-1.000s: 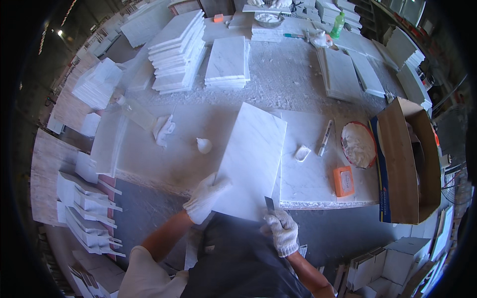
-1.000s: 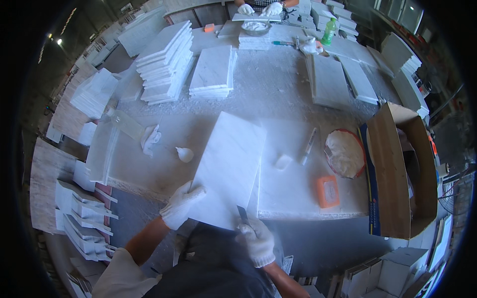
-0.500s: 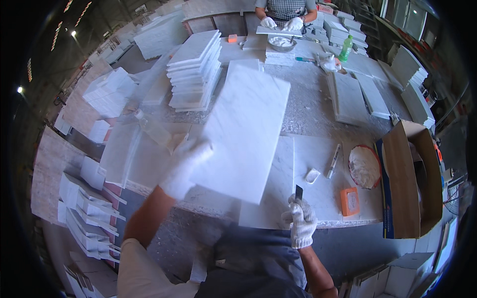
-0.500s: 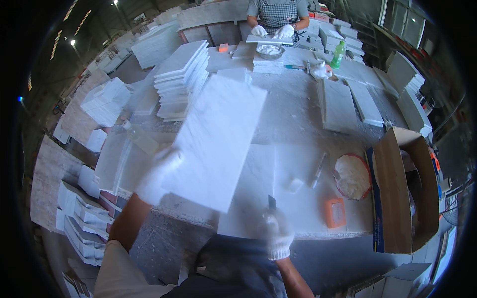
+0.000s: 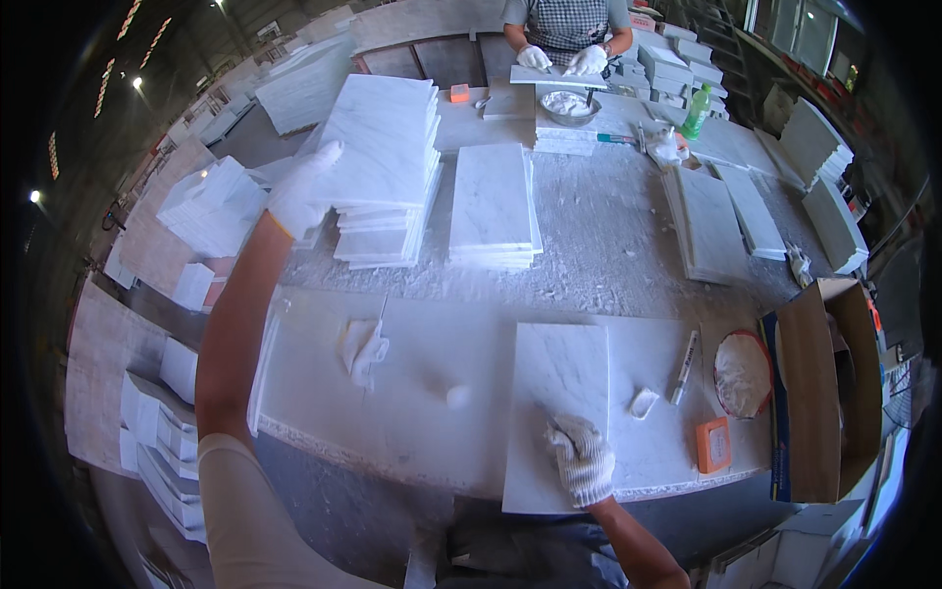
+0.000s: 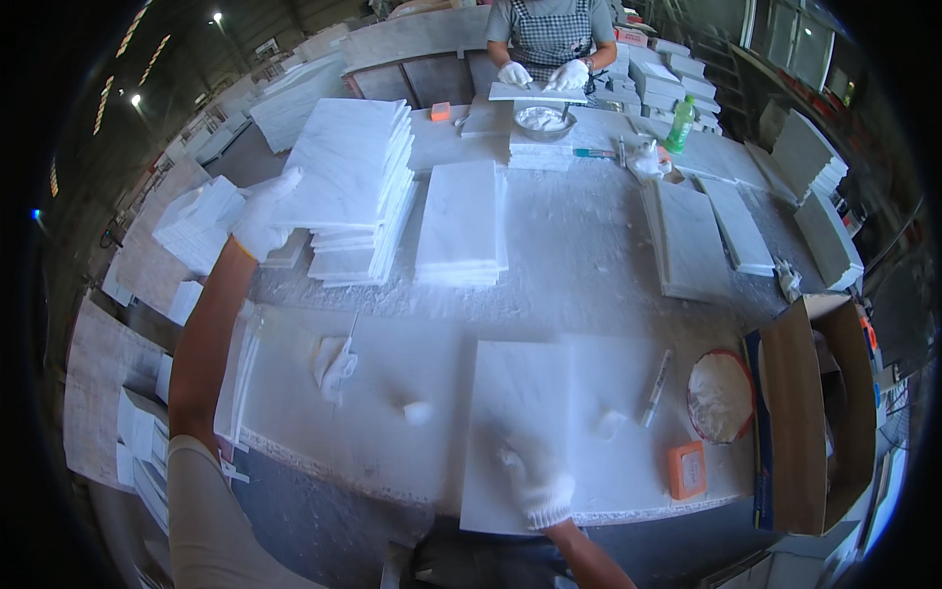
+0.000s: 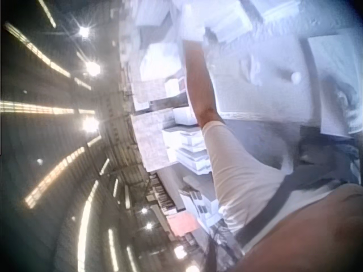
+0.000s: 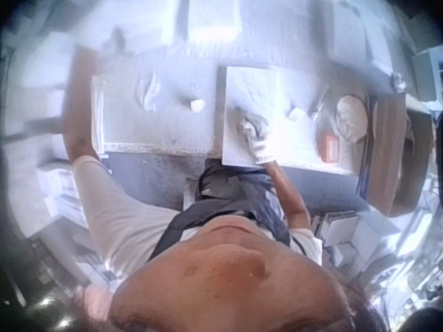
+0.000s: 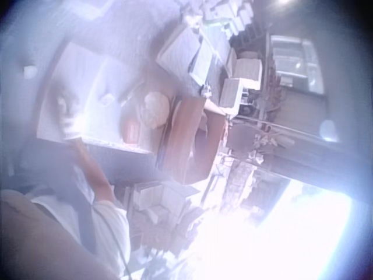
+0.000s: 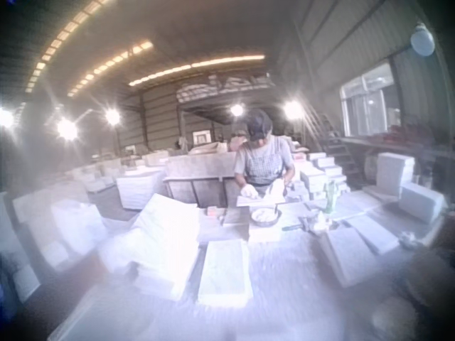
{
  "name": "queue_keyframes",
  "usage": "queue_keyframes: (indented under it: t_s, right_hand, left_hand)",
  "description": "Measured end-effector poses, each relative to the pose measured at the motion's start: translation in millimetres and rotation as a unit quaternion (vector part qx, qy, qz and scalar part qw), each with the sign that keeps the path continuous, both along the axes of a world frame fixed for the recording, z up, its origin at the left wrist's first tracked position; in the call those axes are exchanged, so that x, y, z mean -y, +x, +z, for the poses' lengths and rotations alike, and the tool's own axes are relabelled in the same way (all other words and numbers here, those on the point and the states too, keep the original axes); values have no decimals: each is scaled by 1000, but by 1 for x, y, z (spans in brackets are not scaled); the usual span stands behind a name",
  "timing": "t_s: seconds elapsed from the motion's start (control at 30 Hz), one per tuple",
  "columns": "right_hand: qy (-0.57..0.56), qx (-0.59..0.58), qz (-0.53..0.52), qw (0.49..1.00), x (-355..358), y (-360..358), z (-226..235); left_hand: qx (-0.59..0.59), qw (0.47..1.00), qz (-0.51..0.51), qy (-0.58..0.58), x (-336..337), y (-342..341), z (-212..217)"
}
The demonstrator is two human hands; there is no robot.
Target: The person scrapes a white marble tile with a metal scraper, repeatedly removing residue from the surface. The person holds the tile with one hand and uses the scraper with the other, working across the tile face.
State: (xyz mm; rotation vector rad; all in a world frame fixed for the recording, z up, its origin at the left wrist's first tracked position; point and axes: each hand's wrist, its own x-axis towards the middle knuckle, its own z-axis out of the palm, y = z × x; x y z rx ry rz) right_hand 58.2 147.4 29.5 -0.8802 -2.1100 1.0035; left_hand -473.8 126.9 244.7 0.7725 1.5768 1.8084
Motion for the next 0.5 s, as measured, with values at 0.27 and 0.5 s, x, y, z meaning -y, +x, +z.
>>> queue_keyframes:
  t_s: [0.27, 0.5]
  right_hand:
    - [24, 54, 23, 998, -4, -6, 5]
    - [20, 70, 35, 997, -6, -11, 11]
  left_hand:
    - [34, 998, 3, -48, -66, -123, -15]
    - [-206, 937, 158, -232, -87, -162, -16]
